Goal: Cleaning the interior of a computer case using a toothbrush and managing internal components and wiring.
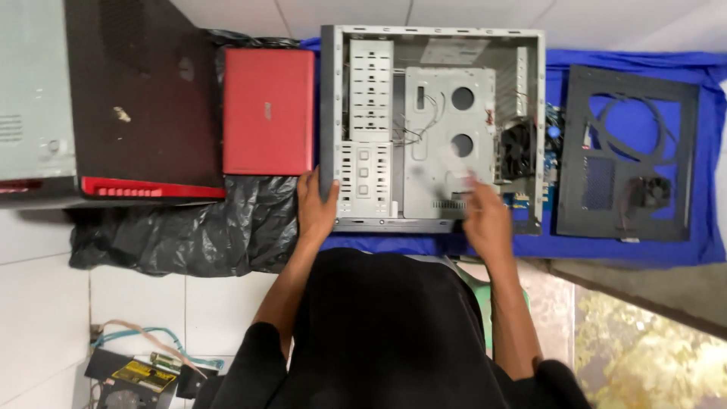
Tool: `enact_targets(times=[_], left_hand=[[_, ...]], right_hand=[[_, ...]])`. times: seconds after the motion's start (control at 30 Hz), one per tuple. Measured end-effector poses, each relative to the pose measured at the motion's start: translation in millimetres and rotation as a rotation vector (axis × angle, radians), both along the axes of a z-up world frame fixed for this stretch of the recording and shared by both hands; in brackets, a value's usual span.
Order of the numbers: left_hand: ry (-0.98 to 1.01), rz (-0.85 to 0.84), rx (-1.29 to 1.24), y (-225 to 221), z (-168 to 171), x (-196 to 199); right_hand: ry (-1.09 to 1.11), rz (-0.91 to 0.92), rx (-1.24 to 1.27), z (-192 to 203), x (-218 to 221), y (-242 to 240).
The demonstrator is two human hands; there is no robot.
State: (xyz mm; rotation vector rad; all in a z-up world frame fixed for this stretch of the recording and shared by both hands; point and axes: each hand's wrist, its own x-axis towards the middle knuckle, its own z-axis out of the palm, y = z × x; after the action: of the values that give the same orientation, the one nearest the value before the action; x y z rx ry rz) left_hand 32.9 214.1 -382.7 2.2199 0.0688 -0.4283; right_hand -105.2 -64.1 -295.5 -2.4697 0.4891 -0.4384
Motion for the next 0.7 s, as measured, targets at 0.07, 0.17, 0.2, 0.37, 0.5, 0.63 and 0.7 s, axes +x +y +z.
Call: enact_targets(times=[0.07, 0.17, 0.2, 0.37, 0.5, 0.63, 0.7], left_hand=[[-0.087, -0.01, -0.007, -9.4, 2.5, 5.9], [-0.123, -0.037, -0.123, -24.2, 0.9, 28.7], [-0.123, -0.034, -0.13, -28.9, -3.1, 37.6], [-0.159, -0.018, -0.128, -50.4, -23.6, 83.8], [-0.154, -0.051, -0.115, -56.9, -15.3, 103.2], [-0.1, -0.016, -0.112, -58.2, 3.3, 98.3], [-0.092, -0.005, -0.086, -59.1, -3.2, 102.0]], right_hand=[[0.041, 0.171, 0.168, -1.7, 25.1, 8.7], [0.112, 0.244, 0.165, -46.3, 65.8, -1.6], [0.102, 0.267, 0.118, -65.4, 82.2, -9.8], [0.18, 0.385, 0.036, -94.8, 145.4, -31.4], [0.208, 0.411, 0.046, -94.9, 171.6, -34.7], [0.268, 0.49, 0.152, -83.9, 171.0, -13.8], [0.286, 0.38, 0.136, -86.2, 181.2, -30.1]])
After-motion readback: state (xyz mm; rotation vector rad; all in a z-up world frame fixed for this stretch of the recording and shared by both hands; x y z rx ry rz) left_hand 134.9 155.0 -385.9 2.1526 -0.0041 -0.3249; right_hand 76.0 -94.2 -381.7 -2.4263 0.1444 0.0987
